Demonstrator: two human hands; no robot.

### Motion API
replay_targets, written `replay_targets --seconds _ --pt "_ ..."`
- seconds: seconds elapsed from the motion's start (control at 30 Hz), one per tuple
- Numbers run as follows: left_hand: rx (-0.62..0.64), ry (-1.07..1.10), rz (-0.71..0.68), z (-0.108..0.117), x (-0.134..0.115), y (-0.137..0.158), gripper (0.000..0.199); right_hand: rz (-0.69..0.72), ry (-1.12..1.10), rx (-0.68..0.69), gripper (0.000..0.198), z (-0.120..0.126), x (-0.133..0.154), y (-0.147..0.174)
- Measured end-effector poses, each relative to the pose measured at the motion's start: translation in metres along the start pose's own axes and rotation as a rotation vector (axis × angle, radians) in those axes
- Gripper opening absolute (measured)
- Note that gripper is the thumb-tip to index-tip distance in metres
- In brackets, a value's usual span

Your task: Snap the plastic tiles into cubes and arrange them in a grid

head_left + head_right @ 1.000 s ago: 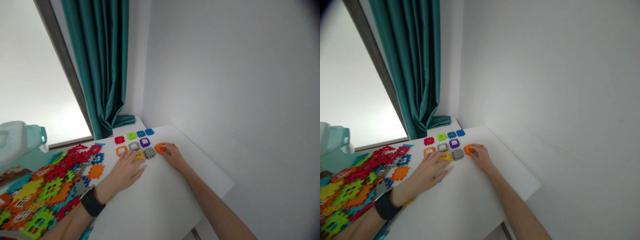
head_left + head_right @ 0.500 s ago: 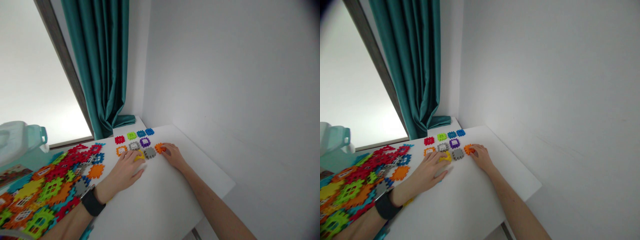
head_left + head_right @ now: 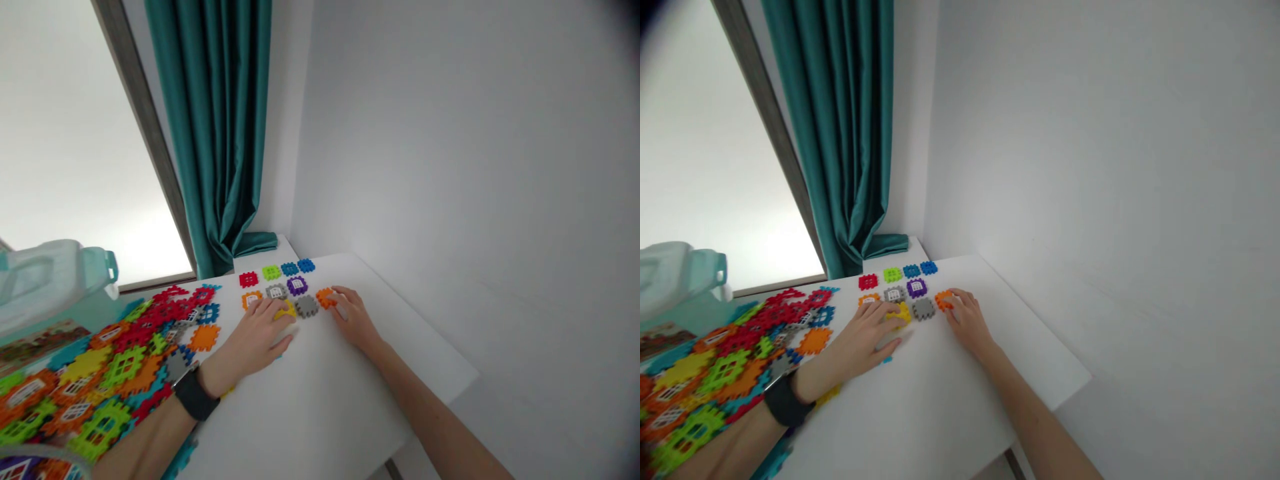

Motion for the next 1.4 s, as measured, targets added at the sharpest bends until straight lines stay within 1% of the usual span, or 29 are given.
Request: replay_targets --seconds 0.1,0.2,0.3,0.47,0.53,0.63,0.73,0.87,1.03,1.17,1.33,1.4 --pt "0.011 -0.014 -0.002 0.007 0.002 0.001 0.018 0.101 -0.028 0.001 0.024 0.002 0.026 -0.002" --pt "0.02 -0.033 0.006 0.019 0.008 0.007 0.016 0.143 -0.059 0.006 0.023 -0.002 0.051 -0.009" --pt "0.023 -0.075 0.045 0.034 0.02 0.02 0.015 0.182 -0.1 0.021 0.024 -0.009 0.078 -0.017" --pt "0.022 -0.154 0.125 0.061 0.045 0.056 0.017 0.284 -0.164 0.039 0.022 -0.022 0.124 -0.031" --pt "0.024 -0.176 0.185 0.072 0.055 0.073 0.017 0.319 -0.178 0.058 0.022 -0.029 0.14 -0.035" --pt "0.058 -0.184 0.261 0.087 0.068 0.098 0.019 0.362 -0.202 0.107 0.022 -0.039 0.162 -0.04" --pt "0.064 -0.196 0.338 0.099 0.077 0.12 0.022 0.398 -0.224 0.164 0.022 -0.049 0.18 -0.045" --pt "0.053 -0.224 0.402 0.107 0.084 0.144 0.023 0.432 -0.248 0.259 0.021 -0.064 0.198 -0.052" --pt "0.023 -0.221 0.417 0.111 0.083 0.163 0.024 0.438 -0.242 0.384 0.018 -0.089 0.212 -0.057" --pt "0.012 -0.261 0.419 0.115 0.081 0.169 0.02 0.414 -0.209 0.411 0.021 -0.112 0.217 -0.065" --pt "0.014 -0.311 0.404 0.12 0.077 0.173 0.018 0.333 -0.086 0.487 0.027 -0.145 0.225 -0.088" --pt "0.023 -0.322 0.407 0.12 0.075 0.174 0.016 0.325 -0.071 0.503 0.03 -0.157 0.231 -0.096"
Point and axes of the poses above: each hand's wrist, its own y-axis away from the middle knuckle, its own z-axis out of the back of the hand, x = y × z, the point moved 4 cm from there along -y, towards the middle knuckle, and after that the axes turned 5 degrees about -x, right-handed, at the moved point
